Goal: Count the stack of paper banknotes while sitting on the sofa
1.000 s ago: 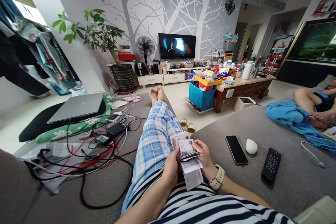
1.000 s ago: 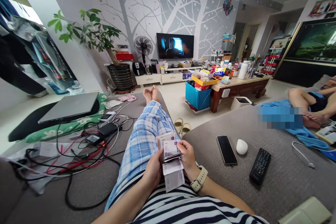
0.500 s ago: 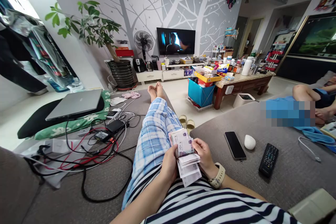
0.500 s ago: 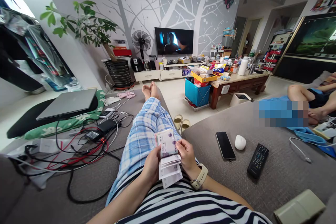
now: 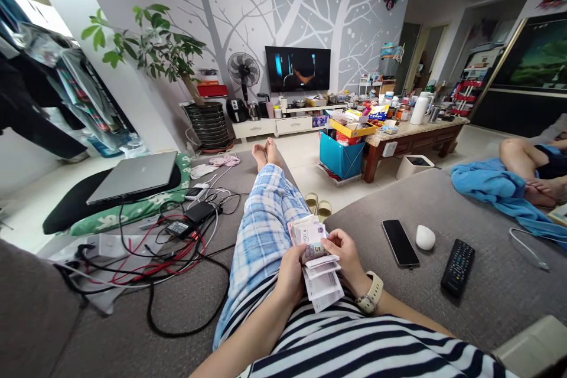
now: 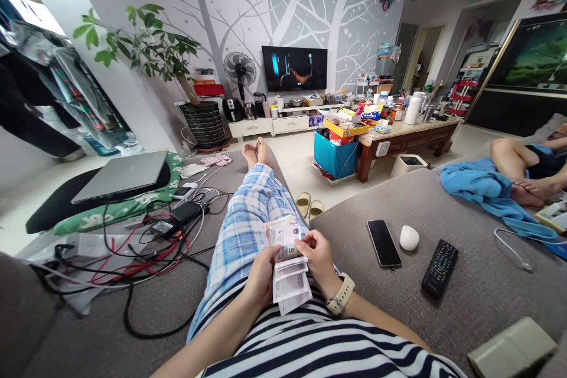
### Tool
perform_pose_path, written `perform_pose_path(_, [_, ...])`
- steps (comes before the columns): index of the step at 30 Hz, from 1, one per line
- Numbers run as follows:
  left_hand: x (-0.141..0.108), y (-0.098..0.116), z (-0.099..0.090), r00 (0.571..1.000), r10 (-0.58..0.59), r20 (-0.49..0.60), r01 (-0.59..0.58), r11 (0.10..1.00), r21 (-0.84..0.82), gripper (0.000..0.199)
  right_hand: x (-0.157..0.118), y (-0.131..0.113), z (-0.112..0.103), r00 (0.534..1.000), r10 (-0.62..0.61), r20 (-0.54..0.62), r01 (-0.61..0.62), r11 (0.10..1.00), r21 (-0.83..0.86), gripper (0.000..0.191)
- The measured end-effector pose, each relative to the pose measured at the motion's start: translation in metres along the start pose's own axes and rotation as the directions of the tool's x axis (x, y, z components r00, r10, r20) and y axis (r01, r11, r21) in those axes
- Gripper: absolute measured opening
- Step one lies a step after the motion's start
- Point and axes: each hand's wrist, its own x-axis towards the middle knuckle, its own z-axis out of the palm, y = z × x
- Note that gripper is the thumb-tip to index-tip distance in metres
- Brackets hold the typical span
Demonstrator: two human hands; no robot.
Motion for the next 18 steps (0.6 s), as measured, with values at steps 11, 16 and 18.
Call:
perform_pose_path(11, [0.005,-0.003,-0.002,1.0,-0.004,-0.001,0.004,1.0,0.014,0.015,0.009,0.005,-0.001,0.999,-0.039,0.019,0.041,0.994,-0.103,0.039])
perform_pose_path(16, [0.015,-0.011,-0.01,0.999,0.027,-0.022,-0.026,0.999,0.044,0.015,0.012,0.005,0.0,0.998,-0.059,0.022,0.061,0.992,-0.107,0.038])
perform_pose_path(18, [0.017,-0.014,-0.011,0.996,0.062,-0.063,-0.06,0.998,0.031,0.013,0.012,0.006,0.0,0.998,-0.058,0.035,0.062,0.993,-0.102,0.037])
